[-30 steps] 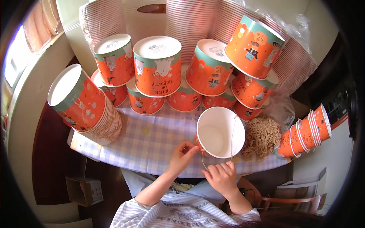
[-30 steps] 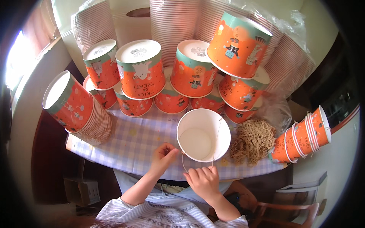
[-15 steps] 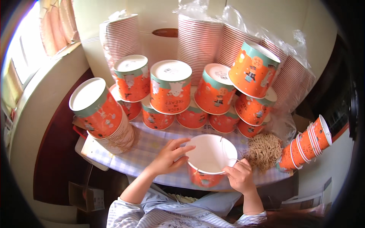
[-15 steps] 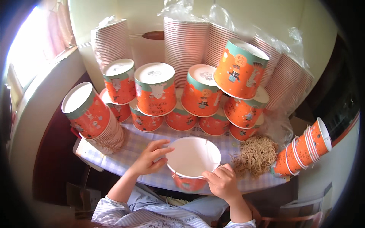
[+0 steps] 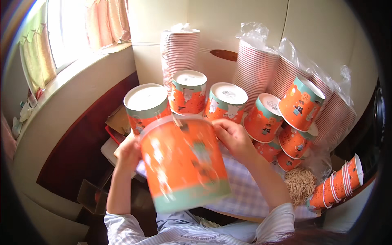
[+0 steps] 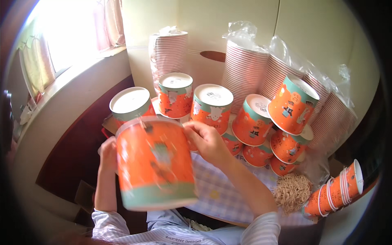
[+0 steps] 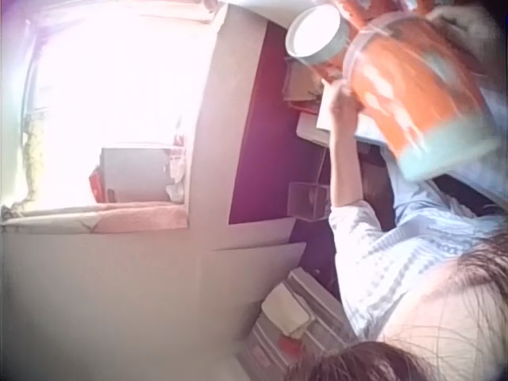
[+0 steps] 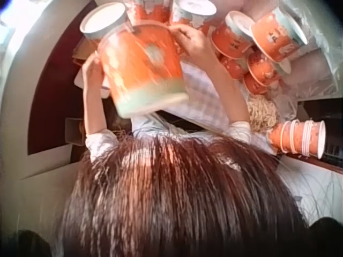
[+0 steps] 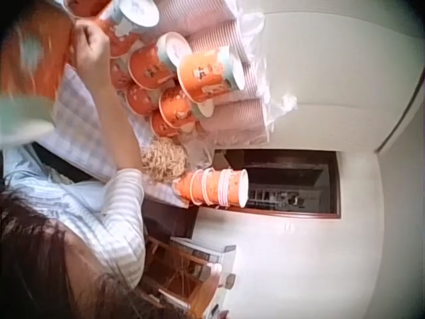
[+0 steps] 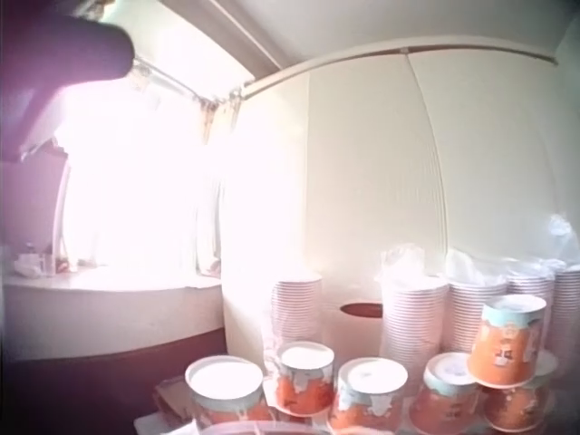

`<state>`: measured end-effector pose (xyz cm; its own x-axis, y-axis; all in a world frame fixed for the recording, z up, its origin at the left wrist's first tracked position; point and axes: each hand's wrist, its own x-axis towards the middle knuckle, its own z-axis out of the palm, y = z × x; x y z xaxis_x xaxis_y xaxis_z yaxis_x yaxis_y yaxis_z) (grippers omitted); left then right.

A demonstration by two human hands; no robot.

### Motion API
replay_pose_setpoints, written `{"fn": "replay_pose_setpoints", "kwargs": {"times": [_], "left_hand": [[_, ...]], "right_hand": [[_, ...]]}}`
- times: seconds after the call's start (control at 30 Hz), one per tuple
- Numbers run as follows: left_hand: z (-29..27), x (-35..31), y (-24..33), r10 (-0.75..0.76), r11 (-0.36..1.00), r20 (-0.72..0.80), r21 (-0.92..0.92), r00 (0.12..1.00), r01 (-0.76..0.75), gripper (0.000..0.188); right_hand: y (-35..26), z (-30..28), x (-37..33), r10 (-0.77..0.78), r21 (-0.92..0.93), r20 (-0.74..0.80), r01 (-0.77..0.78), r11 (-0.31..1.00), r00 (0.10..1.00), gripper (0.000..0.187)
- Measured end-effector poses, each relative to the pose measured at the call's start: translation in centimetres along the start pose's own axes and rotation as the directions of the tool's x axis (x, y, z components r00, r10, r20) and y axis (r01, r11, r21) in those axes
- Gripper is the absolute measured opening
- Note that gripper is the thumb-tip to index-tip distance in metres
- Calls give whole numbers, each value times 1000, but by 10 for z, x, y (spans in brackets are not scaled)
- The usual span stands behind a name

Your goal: Assembling paper buckets by threading and tying cords through pre-made holes to create handles.

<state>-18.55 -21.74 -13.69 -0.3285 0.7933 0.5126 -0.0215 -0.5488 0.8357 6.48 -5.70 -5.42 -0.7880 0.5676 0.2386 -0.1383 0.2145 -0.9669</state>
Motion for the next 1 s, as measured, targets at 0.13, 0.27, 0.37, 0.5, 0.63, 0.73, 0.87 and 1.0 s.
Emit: {"fn": "replay_pose_setpoints", "kwargs": {"times": [0.13, 0.27, 0.37, 0.5, 0.63, 0.73, 0.87, 1.0], "left_hand": [[-24, 55, 46, 113, 962, -232, 269, 966, -48, 27], [-62, 104, 48, -65, 992, -325, 84, 944, 97, 21], [-78, 115, 35, -207, 974, -328, 19, 922, 225, 20], [-79, 108, -1, -243, 952, -403, 73, 882, 296, 16], [-77, 96, -20, -305, 936, -439, 25, 845, 351, 15], [-78, 95, -21, -292, 930, -460, 67, 838, 361, 12], [-90, 100, -38, -278, 894, -473, 191, 836, 406, 10], [-99, 96, -50, -243, 863, -499, 281, 832, 421, 17]], "right_hand": [[-8, 15, 59, -125, -69, 86, 131, 989, 988, 34], [-3, 29, 105, -244, -102, 123, 257, 961, 962, 58], [-2, 36, 126, -228, -358, 113, 253, 899, 967, 68], [17, 31, 146, -19, -448, 32, 31, 894, 999, 81], [36, 31, 153, -74, -619, 23, 72, 782, 997, 85], [44, 32, 154, -39, -589, 42, 56, 806, 998, 70], [76, 34, 143, 60, -445, 33, -39, 895, 998, 65], [84, 43, 125, 103, -476, 106, -41, 878, 989, 66]]}}
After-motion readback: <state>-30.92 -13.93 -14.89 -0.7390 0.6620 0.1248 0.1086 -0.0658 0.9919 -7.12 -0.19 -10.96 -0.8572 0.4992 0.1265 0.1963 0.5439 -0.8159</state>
